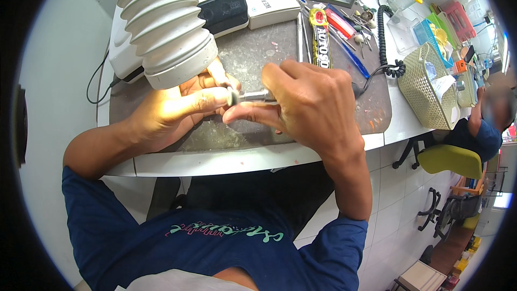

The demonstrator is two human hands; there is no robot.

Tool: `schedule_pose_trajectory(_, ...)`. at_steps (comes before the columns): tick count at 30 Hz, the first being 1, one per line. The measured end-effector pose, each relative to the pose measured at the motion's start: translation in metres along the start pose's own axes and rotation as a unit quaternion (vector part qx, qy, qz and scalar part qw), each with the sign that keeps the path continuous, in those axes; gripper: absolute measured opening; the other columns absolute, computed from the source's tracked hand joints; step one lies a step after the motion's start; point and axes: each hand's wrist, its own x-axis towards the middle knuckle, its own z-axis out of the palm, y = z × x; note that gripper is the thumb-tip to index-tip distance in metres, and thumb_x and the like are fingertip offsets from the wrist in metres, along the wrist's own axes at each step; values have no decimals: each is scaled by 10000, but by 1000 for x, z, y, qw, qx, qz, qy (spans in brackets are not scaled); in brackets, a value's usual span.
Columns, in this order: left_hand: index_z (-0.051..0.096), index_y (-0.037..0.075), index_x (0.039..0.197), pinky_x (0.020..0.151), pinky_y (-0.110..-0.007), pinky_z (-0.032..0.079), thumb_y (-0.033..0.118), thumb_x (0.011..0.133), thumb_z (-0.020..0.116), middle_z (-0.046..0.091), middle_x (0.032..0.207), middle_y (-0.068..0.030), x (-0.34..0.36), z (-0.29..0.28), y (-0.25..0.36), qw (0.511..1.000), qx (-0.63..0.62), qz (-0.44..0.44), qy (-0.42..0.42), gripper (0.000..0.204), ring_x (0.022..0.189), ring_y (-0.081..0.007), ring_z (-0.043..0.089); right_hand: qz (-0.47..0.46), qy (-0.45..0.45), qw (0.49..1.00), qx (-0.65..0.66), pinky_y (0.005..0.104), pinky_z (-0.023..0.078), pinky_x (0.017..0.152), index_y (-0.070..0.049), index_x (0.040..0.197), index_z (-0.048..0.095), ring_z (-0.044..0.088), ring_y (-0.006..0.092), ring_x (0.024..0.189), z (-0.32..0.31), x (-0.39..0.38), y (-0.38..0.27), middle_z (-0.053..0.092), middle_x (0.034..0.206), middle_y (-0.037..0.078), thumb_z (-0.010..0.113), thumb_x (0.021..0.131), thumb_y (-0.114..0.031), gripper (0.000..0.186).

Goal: The person sits at a workbench and uses a rotary polishing tool to smooth and polish a small metal ring held in their left hand. They rotate the ring to treat different surfaces under a magnifying lamp. After finishing, they stand up and briefly inspect the ring.

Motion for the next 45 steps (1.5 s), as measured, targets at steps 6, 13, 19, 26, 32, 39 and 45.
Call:
schedule_pose_trajectory(6, 519, 81, 1135, 832, -283, 472, 69, 928, 651, 576, 1087, -49, 1, -6, 3, 999, 20, -23, -40, 247, 997, -113, 561, 13, 17, 1000, 2, 312, 365, 393, -83, 629, 468, 474, 182, 399, 1, 2, 1, 459, 511, 23, 718, 655, -701, 667)
schedule_pose_trajectory(13, 498, 66, 1163, 875, -292, 471, 63, 949, 607, 566, 1085, -53, 0, -1, 6, 999, 26, -40, -18, 241, 1022, -127, 562, 25, 13, 1000, 9, 317, 374, 394, -81, 627, 483, 488, 184, 405, -1, 2, -1, 475, 514, 24, 717, 660, -696, 660)
schedule_pose_trajectory(19, 484, 66, 1176, 891, -290, 464, 57, 950, 600, 566, 1125, -63, 0, -3, 6, 999, 10, -41, -30, 253, 1043, -136, 563, 13, 6, 1000, 0, 308, 377, 394, -80, 624, 490, 491, 180, 406, -2, 2, 0, 481, 516, 21, 716, 673, -692, 655)
schedule_pose_trajectory(26, 489, 73, 1164, 885, -293, 470, 54, 940, 622, 574, 1132, -68, 1, -3, 5, 999, 7, -39, -24, 261, 1057, -138, 569, 15, 12, 1000, -6, 306, 375, 392, -85, 620, 496, 495, 177, 414, -2, 2, 0, 473, 516, 18, 701, 681, -700, 651)
schedule_pose_trajectory(32, 505, 79, 1109, 875, -291, 481, 29, 927, 629, 584, 1100, -71, 1, -3, 4, 999, 3, -29, -23, 226, 1042, -140, 579, -1, 4, 1000, 3, 307, 373, 392, -86, 621, 490, 489, 177, 413, -2, 0, -1, 474, 518, 22, 703, 678, -704, 656)
schedule_pose_trajectory(39, 509, 74, 1101, 873, -295, 483, 27, 928, 627, 578, 1079, -65, 0, -2, 7, 999, 15, -44, -15, 214, 1046, -140, 582, 0, 1, 1000, -3, 304, 376, 397, -85, 621, 485, 489, 172, 416, -4, 1, 0, 469, 519, 20, 729, 665, -679, 643)
schedule_pose_trajectory(45, 492, 57, 1216, 902, -304, 481, 58, 948, 610, 579, 1116, -69, 0, -3, 6, 999, 29, -31, -32, 293, 1076, -138, 576, 8, 44, 999, 3, 302, 366, 396, -90, 612, 459, 471, 171, 402, -2, -1, 3, 436, 509, 11, 733, 647, -691, 662)
